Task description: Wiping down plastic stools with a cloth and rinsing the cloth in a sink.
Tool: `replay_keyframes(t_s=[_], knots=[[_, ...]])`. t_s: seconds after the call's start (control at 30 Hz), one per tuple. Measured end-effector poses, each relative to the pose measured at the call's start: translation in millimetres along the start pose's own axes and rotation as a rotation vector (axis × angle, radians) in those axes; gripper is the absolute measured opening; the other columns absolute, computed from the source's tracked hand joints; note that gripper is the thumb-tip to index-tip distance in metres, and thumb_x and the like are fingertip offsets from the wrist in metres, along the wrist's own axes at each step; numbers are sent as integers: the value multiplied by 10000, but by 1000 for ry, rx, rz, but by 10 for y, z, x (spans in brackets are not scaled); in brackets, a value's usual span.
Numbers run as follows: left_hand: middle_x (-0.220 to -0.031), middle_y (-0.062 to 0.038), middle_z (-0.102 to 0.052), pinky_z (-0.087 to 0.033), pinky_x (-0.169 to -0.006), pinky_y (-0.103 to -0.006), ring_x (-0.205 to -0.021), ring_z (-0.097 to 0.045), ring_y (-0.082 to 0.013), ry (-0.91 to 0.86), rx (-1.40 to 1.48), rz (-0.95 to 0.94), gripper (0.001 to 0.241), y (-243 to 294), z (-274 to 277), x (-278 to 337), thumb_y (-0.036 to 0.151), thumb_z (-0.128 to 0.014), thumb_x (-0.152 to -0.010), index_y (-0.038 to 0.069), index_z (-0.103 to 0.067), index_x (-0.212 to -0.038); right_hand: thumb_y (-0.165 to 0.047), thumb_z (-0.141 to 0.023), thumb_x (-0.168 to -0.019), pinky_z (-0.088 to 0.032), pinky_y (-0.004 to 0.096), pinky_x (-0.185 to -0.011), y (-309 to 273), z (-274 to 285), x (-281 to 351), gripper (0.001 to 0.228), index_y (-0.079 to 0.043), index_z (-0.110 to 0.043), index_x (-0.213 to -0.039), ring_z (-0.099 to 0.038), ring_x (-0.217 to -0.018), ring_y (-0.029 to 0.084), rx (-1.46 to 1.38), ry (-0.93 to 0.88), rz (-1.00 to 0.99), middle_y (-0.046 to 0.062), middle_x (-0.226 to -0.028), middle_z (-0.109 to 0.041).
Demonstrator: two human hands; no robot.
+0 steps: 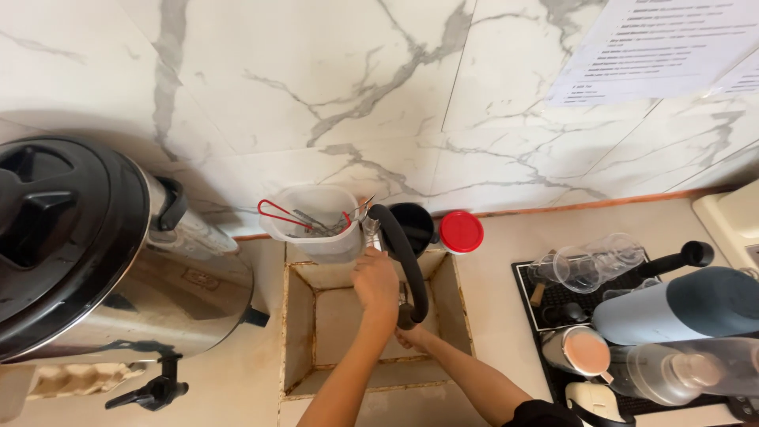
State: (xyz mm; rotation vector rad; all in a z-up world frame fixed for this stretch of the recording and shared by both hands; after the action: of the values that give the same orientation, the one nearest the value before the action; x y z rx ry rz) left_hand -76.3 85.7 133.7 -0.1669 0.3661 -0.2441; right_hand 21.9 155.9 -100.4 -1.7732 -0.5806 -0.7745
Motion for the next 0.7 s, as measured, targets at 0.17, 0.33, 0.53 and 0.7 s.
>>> replay_keyframes(t_s=[0.17, 0.33, 0.53, 0.7], knots=[[-788, -93, -657, -532, -566, -358, -638, -691, -251, 24, 398, -56, 327, -416, 141, 61, 393, -561, -993, 72, -552, -932, -323, -590, -1007, -192, 299, -424, 106, 340, 64, 267, -182, -514, -794, -273, -439, 120, 67, 100, -27, -5, -565, -367], [-1027, -263, -721, -534, -822, -547, -932, -678, -464, -689, 959, -189, 439, -637, -993, 866, 443, -547, -1035, 48, -509, -1224, -455, -454, -1035, -181, 274, -330, 643, 895, -242, 416, -169, -417, -735, -261, -367, 100, -151, -102, -25, -45, -533, -341], [-1171, -246, -673, -510, -972, -459, -1118, -655, -403, -959, 921, -310, 557, -789, -1892, 1898, 371, -691, -955, 27, -462, -1328, -541, -366, -1043, -542, 319, -599, 189, 488, 909, 495, -112, -592, -945, -640, -751, 195, -283, -73, -234, 85, -848, -662], [-1097, -195, -735, -532, -952, -442, -1071, -693, -364, -980, 863, -255, 416, -990, -1630, 2033, 390, -633, -959, 76, -585, -1228, -133, -523, -1016, -612, 405, -894, 510, 914, 573, 239, -45, -627, -1213, -697, -1060, 270, -400, -87, 14, 141, -1166, -708]])
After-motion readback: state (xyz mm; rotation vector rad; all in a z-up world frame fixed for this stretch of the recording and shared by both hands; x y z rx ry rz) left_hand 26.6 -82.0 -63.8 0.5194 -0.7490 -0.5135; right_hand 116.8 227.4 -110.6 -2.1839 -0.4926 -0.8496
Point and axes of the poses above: each hand's wrist, its own x-axis away from the middle knuckle, its own z-axis out of the back of the hand, y = z × x, the point moved 1 cm from there along -x, towards the middle knuckle
